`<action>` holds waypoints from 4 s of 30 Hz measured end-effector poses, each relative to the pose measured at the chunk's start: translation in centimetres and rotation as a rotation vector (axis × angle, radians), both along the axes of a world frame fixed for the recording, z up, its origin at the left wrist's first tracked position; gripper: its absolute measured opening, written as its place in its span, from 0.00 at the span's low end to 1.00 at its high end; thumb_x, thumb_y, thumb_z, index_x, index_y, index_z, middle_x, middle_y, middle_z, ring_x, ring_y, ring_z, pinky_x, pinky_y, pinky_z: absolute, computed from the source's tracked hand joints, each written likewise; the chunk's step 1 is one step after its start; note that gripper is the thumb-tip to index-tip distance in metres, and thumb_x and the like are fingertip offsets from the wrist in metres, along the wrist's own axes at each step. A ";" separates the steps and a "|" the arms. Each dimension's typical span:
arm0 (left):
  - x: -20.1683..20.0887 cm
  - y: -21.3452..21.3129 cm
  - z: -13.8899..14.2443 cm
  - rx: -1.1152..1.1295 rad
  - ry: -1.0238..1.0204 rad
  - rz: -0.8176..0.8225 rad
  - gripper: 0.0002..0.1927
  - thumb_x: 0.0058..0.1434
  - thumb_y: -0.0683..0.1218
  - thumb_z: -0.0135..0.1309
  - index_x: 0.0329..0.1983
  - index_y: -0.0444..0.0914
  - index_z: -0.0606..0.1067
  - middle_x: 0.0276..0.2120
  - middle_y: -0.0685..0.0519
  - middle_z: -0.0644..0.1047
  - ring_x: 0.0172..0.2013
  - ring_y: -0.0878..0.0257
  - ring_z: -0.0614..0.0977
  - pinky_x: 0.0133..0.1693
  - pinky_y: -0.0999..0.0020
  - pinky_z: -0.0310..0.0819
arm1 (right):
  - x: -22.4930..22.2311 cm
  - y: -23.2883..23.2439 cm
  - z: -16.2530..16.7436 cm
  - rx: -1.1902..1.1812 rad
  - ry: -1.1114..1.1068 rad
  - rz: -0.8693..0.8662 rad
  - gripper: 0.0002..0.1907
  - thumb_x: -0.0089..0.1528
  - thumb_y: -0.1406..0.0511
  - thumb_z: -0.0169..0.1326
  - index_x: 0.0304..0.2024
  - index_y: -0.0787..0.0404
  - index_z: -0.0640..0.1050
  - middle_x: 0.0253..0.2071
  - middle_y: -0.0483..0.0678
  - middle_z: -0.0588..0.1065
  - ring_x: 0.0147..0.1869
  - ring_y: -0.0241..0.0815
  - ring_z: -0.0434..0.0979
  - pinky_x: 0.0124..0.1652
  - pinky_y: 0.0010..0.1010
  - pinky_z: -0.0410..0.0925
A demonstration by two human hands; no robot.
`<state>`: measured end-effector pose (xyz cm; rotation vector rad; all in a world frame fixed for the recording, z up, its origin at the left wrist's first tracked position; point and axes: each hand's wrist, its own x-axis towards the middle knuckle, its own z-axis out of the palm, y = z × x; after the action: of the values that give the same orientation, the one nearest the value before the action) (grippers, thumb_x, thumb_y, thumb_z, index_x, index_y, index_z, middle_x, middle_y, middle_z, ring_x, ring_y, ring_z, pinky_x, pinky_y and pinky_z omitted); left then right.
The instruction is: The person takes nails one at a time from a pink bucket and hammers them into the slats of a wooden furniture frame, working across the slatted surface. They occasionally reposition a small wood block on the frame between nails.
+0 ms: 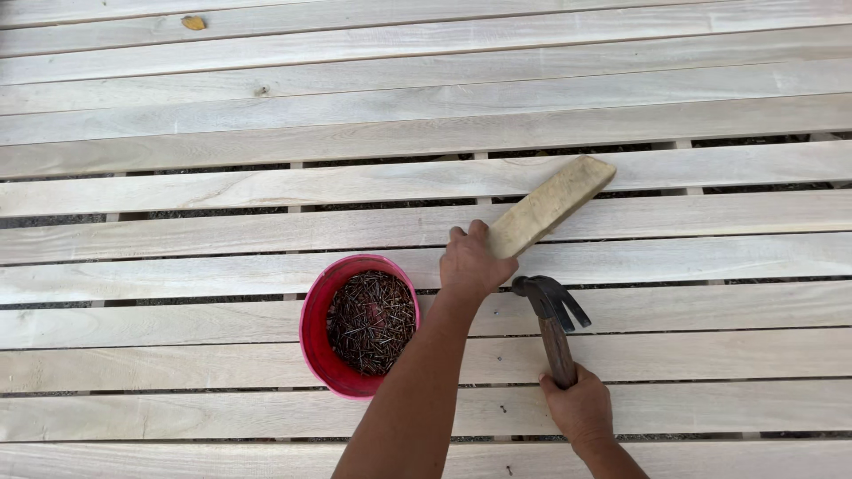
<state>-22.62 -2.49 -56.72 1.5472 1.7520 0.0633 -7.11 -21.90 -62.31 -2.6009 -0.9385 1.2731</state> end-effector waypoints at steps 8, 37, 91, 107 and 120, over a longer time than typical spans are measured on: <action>7.5 0.9 0.0 -0.165 -0.325 0.100 0.39 0.57 0.59 0.58 0.67 0.36 0.65 0.55 0.38 0.76 0.50 0.51 0.85 0.49 0.58 0.85 | -0.1 -0.2 0.1 0.016 0.080 -0.040 0.14 0.60 0.58 0.61 0.35 0.65 0.81 0.18 0.52 0.77 0.20 0.45 0.77 0.27 0.40 0.71; -9.1 2.3 -5.7 0.194 0.108 0.336 0.36 0.54 0.50 0.64 0.67 0.55 0.67 0.76 0.50 0.49 0.76 0.46 0.41 0.67 0.30 0.41 | -0.8 -0.2 -2.0 -0.022 0.007 0.027 0.19 0.57 0.54 0.66 0.44 0.60 0.83 0.22 0.52 0.78 0.29 0.44 0.80 0.39 0.37 0.72; -0.5 -2.6 -7.1 0.149 -0.624 0.587 0.04 0.61 0.38 0.60 0.39 0.36 0.82 0.36 0.50 0.85 0.36 0.65 0.85 0.44 0.72 0.80 | 2.6 4.5 -1.7 -0.018 0.091 0.100 0.22 0.59 0.49 0.64 0.34 0.62 0.81 0.17 0.46 0.71 0.21 0.37 0.71 0.27 0.34 0.68; -0.6 -3.3 -8.5 0.348 -0.353 0.304 0.02 0.58 0.40 0.61 0.33 0.40 0.82 0.40 0.56 0.79 0.47 0.59 0.79 0.53 0.65 0.76 | 2.2 4.3 -0.4 -0.072 0.118 0.099 0.19 0.60 0.52 0.64 0.33 0.61 0.79 0.18 0.45 0.69 0.23 0.39 0.68 0.29 0.37 0.67; -0.2 -4.3 -9.1 0.587 -0.181 0.112 0.03 0.56 0.39 0.62 0.33 0.41 0.82 0.40 0.56 0.78 0.48 0.56 0.77 0.53 0.61 0.74 | 1.6 4.3 0.6 -0.058 0.059 0.140 0.19 0.60 0.52 0.63 0.37 0.60 0.81 0.20 0.45 0.72 0.25 0.38 0.72 0.32 0.36 0.69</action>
<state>-22.84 -6.80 -65.85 1.7704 1.7577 0.8105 -5.54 -17.63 -61.68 -2.5645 -1.1066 1.4220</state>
